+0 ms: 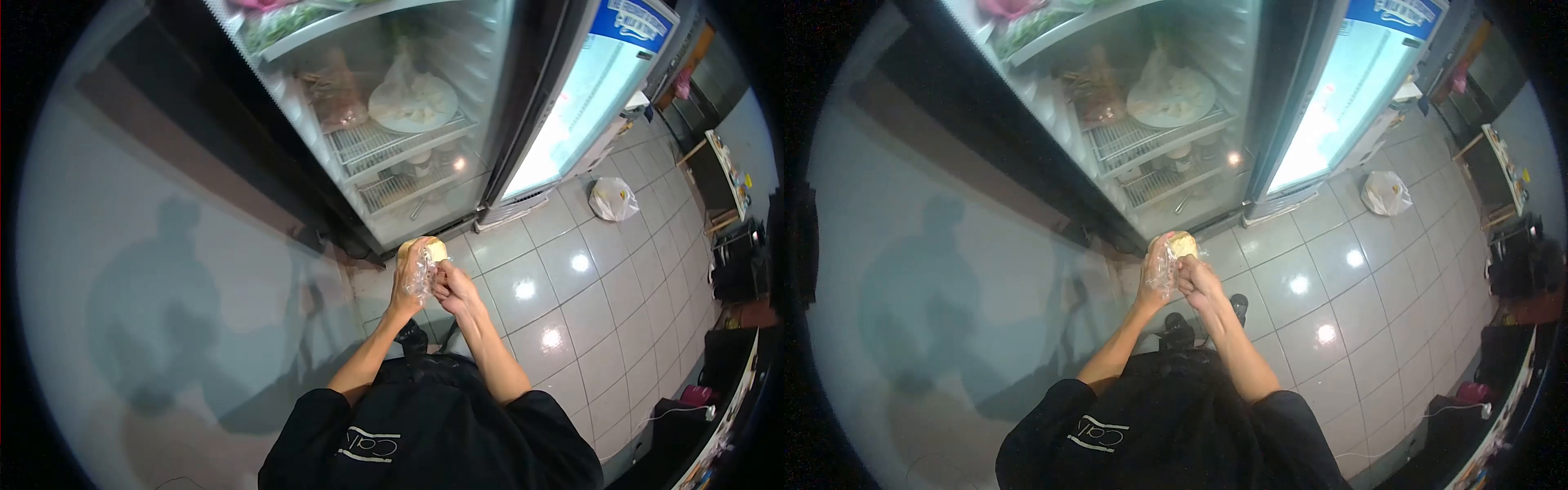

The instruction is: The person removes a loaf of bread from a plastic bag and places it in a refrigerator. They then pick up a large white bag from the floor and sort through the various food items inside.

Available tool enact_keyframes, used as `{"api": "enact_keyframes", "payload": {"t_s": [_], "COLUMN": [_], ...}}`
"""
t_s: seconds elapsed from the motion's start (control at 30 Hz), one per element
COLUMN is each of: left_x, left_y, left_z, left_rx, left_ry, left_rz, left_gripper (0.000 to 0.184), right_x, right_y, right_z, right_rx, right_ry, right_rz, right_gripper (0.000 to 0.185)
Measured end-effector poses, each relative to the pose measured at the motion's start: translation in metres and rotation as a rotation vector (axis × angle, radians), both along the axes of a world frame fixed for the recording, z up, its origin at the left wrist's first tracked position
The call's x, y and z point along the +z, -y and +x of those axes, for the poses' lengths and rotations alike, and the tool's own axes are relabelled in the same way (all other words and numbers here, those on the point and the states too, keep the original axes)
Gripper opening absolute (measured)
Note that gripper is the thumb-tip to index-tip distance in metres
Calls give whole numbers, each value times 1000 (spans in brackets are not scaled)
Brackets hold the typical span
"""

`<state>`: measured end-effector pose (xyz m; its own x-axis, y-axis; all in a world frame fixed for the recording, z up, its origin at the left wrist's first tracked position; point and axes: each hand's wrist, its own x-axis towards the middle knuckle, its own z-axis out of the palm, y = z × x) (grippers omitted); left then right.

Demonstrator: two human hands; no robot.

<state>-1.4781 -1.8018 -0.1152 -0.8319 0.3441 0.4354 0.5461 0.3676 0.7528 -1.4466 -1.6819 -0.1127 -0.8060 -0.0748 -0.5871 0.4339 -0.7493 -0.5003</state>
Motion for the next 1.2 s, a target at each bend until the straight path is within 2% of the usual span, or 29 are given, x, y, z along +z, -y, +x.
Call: {"api": "enact_keyframes", "payload": {"t_s": [0.07,0.1,0.13,0.17,0.2,0.27,0.3,0.33,0.4,0.43,0.47,0.53,0.67,0.73,0.77,0.83,0.87,0.93,0.97,1.0,1.07,1.1,1.2], "left_x": [-3,1,5,9,14,17,3,-5,-6,8,8,7,11,8,8,13,13,12,8,2,-1,-2,-2], "left_y": [20,29,38,48,57,73,80,85,92,97,100,104,109,106,108,110,109,106,105,103,97,93,86], "left_z": [-2,-4,-4,-1,-3,-7,-11,-12,-14,-11,-10,-7,-8,-10,-9,-9,-9,-8,-9,-10,-10,-9,-8], "left_rx": [21,-44,-110,-102,-95,-152,-198,-200,-303,-291,-289,-386,-444,-400,-402,-464,-467,-422,-427,-406,-392,-346,-290], "left_ry": [-16,73,160,504,507,476,344,348,240,485,484,670,799,512,514,454,455,513,513,484,455,385,284], "left_rz": [-10,36,82,85,86,-10,-21,-19,53,-79,-74,63,-17,-130,-134,-27,-31,0,-4,5,12,-22,-57], "left_gripper": [54,52,50,47,47,44,37,37,35,38,38,39,40,37,37,38,38,37,37,36,35,35,37], "right_x": [-6,-6,-5,-5,-10,-23,13,18,21,15,12,9,15,19,16,12,11,16,10,-1,-19,-18,-15], "right_y": [17,27,37,45,50,55,56,56,53,51,50,46,42,43,45,51,53,59,62,63,65,65,61], "right_z": [1,3,6,8,8,10,15,17,21,22,22,22,19,18,19,20,20,20,18,17,15,16,16], "right_rx": [20,30,38,44,51,200,327,328,391,460,465,527,523,561,557,457,452,360,248,241,197,193,189], "right_ry": [30,41,-36,-117,-114,-675,-695,-690,-963,-965,-968,-1161,-1351,-1368,-1364,-1180,-1177,-918,-940,-936,-666,-666,-294], "right_rz": [-237,-239,-109,21,19,1222,1362,1364,1626,1726,1728,1826,1819,1691,1690,1557,1557,1258,1233,1235,900,900,468], "right_gripper": [24,24,23,24,24,11,10,10,10,15,15,18,21,19,19,13,13,14,19,19,21,21,20]}}
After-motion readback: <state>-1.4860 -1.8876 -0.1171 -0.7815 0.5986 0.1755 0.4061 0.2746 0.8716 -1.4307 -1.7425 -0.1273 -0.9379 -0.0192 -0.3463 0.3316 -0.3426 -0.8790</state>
